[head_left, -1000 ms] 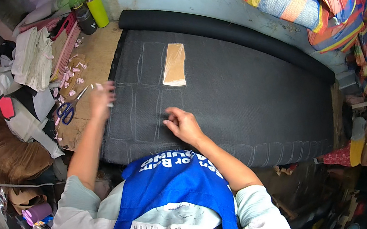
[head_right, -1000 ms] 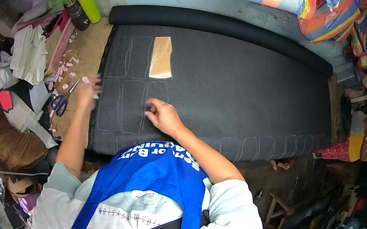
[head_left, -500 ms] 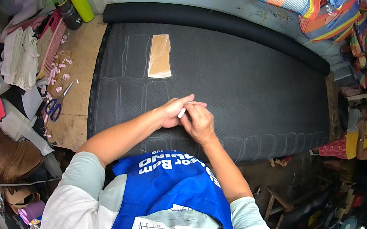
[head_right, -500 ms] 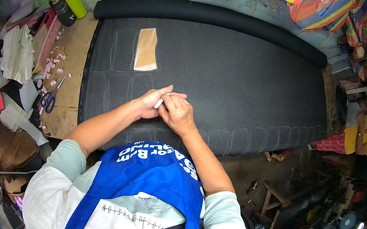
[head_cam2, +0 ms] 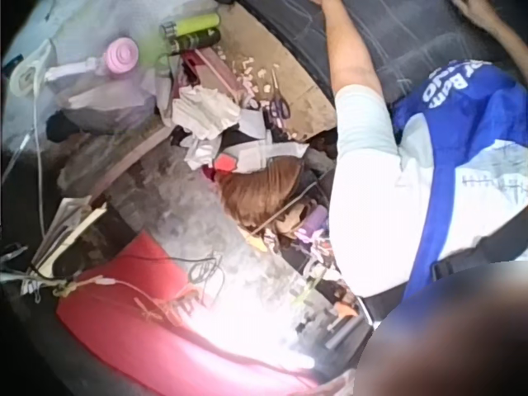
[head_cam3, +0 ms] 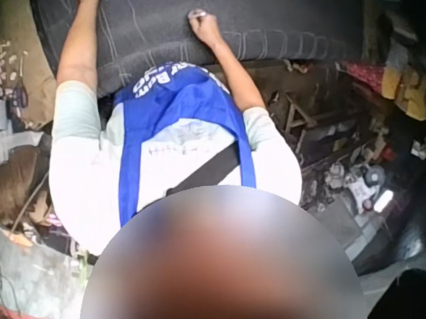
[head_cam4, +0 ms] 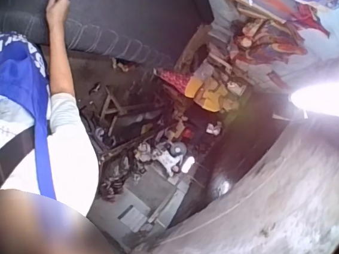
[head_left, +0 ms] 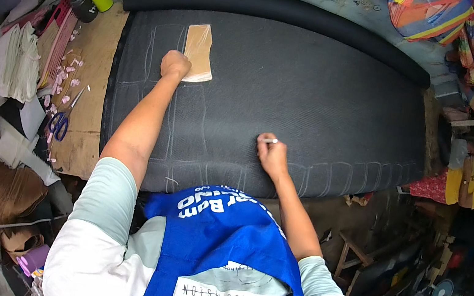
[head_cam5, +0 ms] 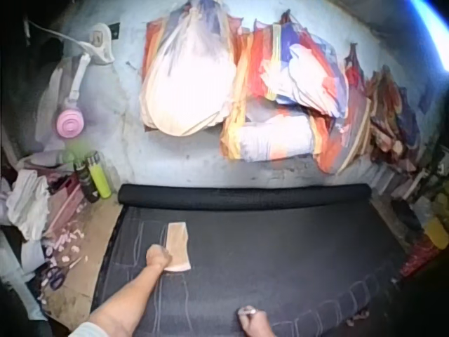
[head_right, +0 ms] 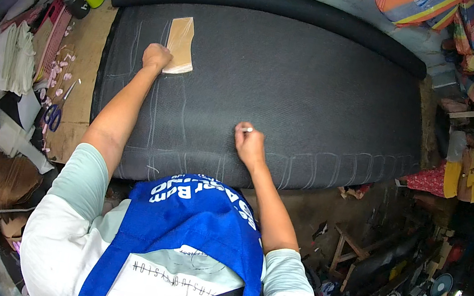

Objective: The person uses a small rectangular template and a white marking tool to draw repeated rectangular outlines on a large black fabric roll. They reposition the template multiple times and trace its edges to create a grid of marked sections on the fabric surface.

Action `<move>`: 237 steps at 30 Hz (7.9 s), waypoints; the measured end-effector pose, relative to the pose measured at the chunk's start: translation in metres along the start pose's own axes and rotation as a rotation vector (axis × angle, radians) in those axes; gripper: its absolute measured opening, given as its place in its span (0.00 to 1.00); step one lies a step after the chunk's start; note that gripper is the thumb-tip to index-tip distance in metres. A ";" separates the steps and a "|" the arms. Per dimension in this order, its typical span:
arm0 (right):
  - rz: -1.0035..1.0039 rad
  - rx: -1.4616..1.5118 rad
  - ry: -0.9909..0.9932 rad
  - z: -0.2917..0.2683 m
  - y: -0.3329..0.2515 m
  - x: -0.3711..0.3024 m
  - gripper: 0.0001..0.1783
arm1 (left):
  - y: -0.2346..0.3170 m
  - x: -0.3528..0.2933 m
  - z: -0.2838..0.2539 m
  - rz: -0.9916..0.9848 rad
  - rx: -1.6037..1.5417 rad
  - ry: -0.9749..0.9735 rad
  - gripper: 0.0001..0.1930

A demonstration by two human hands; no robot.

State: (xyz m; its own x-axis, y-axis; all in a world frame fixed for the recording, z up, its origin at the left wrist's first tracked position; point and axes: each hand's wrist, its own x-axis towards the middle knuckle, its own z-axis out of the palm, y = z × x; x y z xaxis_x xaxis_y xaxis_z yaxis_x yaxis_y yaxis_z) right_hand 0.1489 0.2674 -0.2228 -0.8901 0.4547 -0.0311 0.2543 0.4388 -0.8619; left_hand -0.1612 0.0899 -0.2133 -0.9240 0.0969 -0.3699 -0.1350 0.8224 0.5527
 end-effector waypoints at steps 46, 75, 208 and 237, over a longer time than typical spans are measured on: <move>0.099 0.087 -0.201 0.024 -0.041 0.027 0.17 | -0.066 -0.194 0.055 0.591 0.382 -0.148 0.41; -0.201 -0.237 -0.449 0.069 -0.057 0.081 0.08 | -0.056 -0.191 0.051 0.553 0.293 -0.200 0.47; -0.145 0.016 -0.027 0.085 -0.052 0.146 0.10 | 0.057 -0.017 0.015 0.510 0.568 -0.337 0.41; 0.255 0.359 0.125 -0.038 0.037 0.021 0.24 | 0.008 -0.169 0.110 1.014 0.155 -0.198 0.24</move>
State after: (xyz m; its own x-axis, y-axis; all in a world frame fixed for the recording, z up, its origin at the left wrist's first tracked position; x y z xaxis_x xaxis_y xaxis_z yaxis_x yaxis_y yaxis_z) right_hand 0.1540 0.3229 -0.2361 -0.7582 0.6129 -0.2224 0.2920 0.0142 -0.9563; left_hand 0.0336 0.1416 -0.2289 -0.5016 0.8603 0.0908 0.7313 0.3656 0.5757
